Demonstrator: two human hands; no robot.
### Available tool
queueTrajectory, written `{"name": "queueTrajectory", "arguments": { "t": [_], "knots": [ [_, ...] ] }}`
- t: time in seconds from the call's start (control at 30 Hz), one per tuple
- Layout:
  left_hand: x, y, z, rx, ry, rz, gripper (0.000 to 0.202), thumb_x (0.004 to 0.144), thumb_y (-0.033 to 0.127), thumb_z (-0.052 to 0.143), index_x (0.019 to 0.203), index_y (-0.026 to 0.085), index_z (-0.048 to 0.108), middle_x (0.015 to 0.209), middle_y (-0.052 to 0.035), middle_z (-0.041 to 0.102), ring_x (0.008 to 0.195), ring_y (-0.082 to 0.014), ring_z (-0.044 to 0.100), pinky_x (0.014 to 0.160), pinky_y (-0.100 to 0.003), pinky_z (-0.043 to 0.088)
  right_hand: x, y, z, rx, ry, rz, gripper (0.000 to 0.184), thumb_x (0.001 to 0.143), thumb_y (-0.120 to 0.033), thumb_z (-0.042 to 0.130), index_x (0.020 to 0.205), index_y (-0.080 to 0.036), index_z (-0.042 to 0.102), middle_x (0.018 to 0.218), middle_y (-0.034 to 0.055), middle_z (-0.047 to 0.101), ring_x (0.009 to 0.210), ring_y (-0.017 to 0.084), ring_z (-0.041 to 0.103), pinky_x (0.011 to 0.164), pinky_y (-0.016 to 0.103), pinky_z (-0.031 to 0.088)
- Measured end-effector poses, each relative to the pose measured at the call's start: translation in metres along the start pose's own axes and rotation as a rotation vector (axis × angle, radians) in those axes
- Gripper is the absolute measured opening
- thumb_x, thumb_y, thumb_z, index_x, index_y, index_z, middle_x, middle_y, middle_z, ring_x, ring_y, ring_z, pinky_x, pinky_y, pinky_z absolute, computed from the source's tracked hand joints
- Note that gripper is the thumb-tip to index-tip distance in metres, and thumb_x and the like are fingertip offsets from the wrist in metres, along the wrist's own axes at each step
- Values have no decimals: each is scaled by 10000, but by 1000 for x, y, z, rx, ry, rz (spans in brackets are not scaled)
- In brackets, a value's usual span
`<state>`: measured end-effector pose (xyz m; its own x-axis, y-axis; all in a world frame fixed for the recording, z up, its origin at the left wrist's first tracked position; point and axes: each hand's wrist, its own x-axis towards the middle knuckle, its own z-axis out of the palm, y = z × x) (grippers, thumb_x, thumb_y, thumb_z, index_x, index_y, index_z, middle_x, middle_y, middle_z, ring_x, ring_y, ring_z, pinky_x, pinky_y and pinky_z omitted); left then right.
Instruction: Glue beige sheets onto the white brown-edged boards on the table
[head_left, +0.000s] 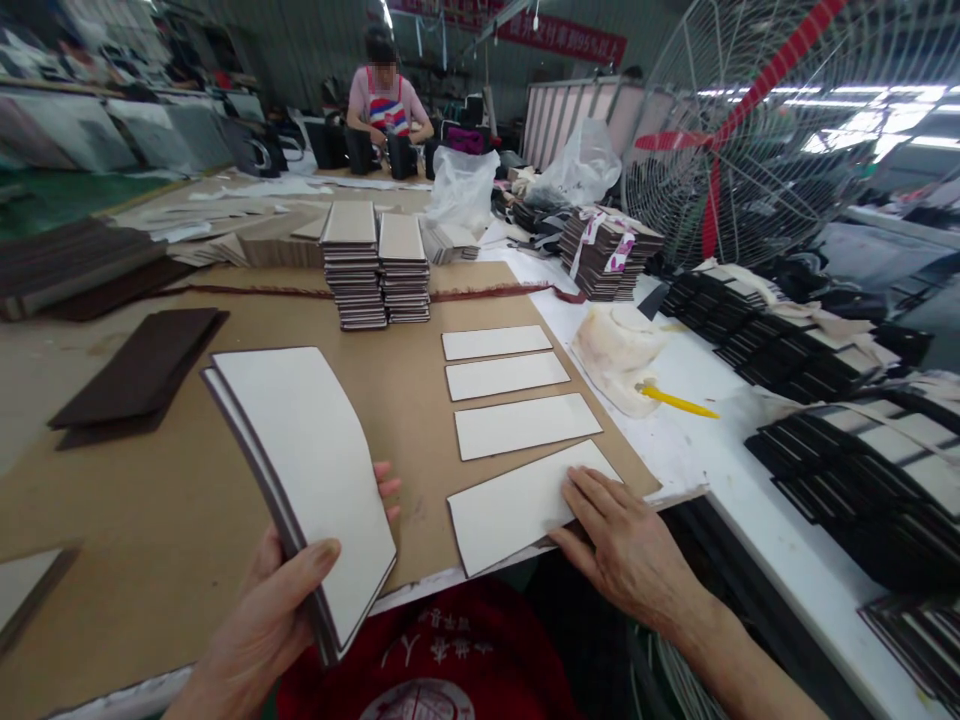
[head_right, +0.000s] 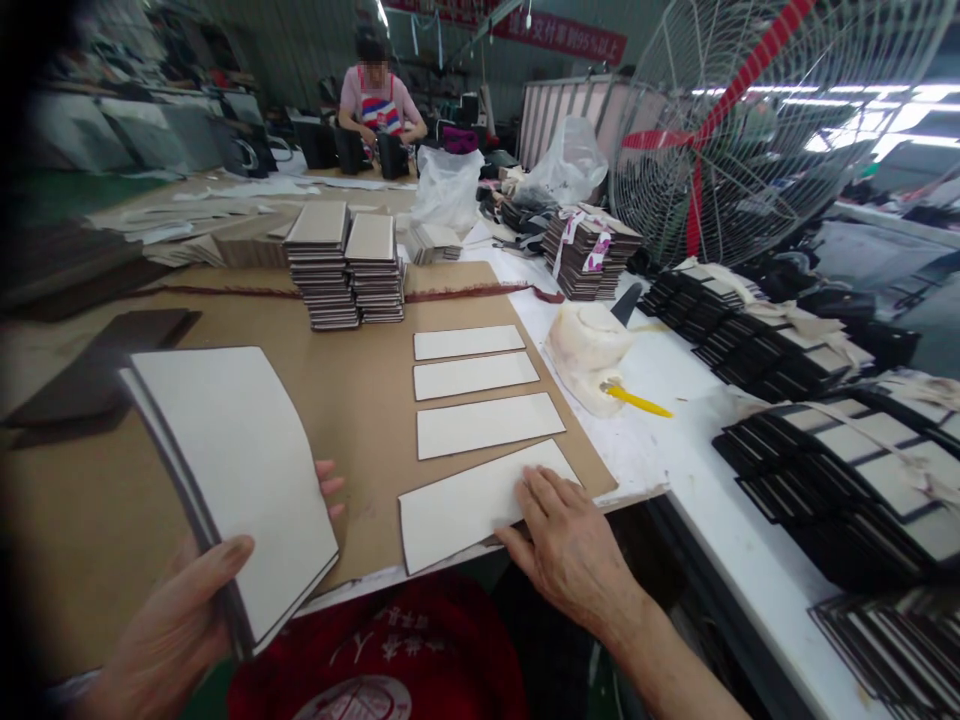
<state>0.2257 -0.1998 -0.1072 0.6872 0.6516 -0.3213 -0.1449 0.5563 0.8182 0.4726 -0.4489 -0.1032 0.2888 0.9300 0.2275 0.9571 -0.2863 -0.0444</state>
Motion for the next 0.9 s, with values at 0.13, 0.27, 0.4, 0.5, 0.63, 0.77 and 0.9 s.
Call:
{"name": "queueTrajectory", "arguments": {
  "t": [0.13, 0.27, 0.4, 0.5, 0.63, 0.77, 0.9],
  "knots": [
    [-2, 4, 4, 10, 61, -18, 783, 629, 397, 856, 1338, 215, 577, 1372, -145, 602, 1228, -423, 575, 1010, -512, 524, 13, -21, -2, 47, -48, -84, 502, 985, -472, 527, 1345, -129, 593, 1475, 167, 491, 1356, 339, 460, 1104, 547, 421],
    [-7, 6, 12, 30, 102, -15, 771, 616, 414, 853, 1319, 232, 593, 1350, -121, 624, 1222, -425, 580, 1012, -527, 518, 18, -31, 5, 26, -140, -52, 681, 952, -526, 562, 1460, -83, 467, 1530, 183, 403, 1420, 361, 358, 1150, 567, 349],
    [-5, 4, 8, 22, 74, 19, 766, 628, 406, 852, 1328, 249, 587, 1371, -110, 610, 1220, -422, 583, 1023, -524, 516, 11, -25, 15, -31, -153, 38, 712, 943, -502, 579, 1468, -39, 445, 1550, 205, 355, 1433, 392, 317, 1160, 587, 319],
    [1, 1, 4, -11, 22, 25, 761, 644, 397, 856, 1333, 224, 582, 1396, -136, 584, 1224, -415, 582, 1010, -504, 534, 10, -19, 17, -19, -122, 51, 695, 947, -496, 572, 1454, -33, 462, 1544, 206, 368, 1426, 406, 323, 1151, 616, 316],
    [9, -3, 13, -66, -25, 60, 687, 634, 407, 874, 1236, 168, 644, 1375, -179, 591, 1204, -405, 598, 975, -468, 557, 33, -23, 2, 184, -42, -20, 547, 1009, -408, 473, 1443, -76, 487, 1518, 172, 431, 1415, 337, 375, 1143, 549, 373],
    [16, -6, 31, -31, -116, 147, 661, 603, 364, 904, 1192, 184, 664, 1323, -162, 629, 1197, -376, 605, 979, -447, 538, 81, -48, -23, 565, -55, -36, 552, 1015, -445, 450, 1482, -152, 440, 1511, 129, 455, 1380, 275, 437, 1146, 492, 383],
    [18, -8, 42, -25, -184, 199, 734, 562, 302, 932, 1233, 234, 643, 1273, -116, 658, 1202, -340, 598, 958, -384, 527, 125, -84, -36, 994, -173, 17, 597, 962, -506, 540, 1461, -190, 455, 1406, 114, 568, 1220, 261, 587, 1041, 446, 489]
  ]
}}
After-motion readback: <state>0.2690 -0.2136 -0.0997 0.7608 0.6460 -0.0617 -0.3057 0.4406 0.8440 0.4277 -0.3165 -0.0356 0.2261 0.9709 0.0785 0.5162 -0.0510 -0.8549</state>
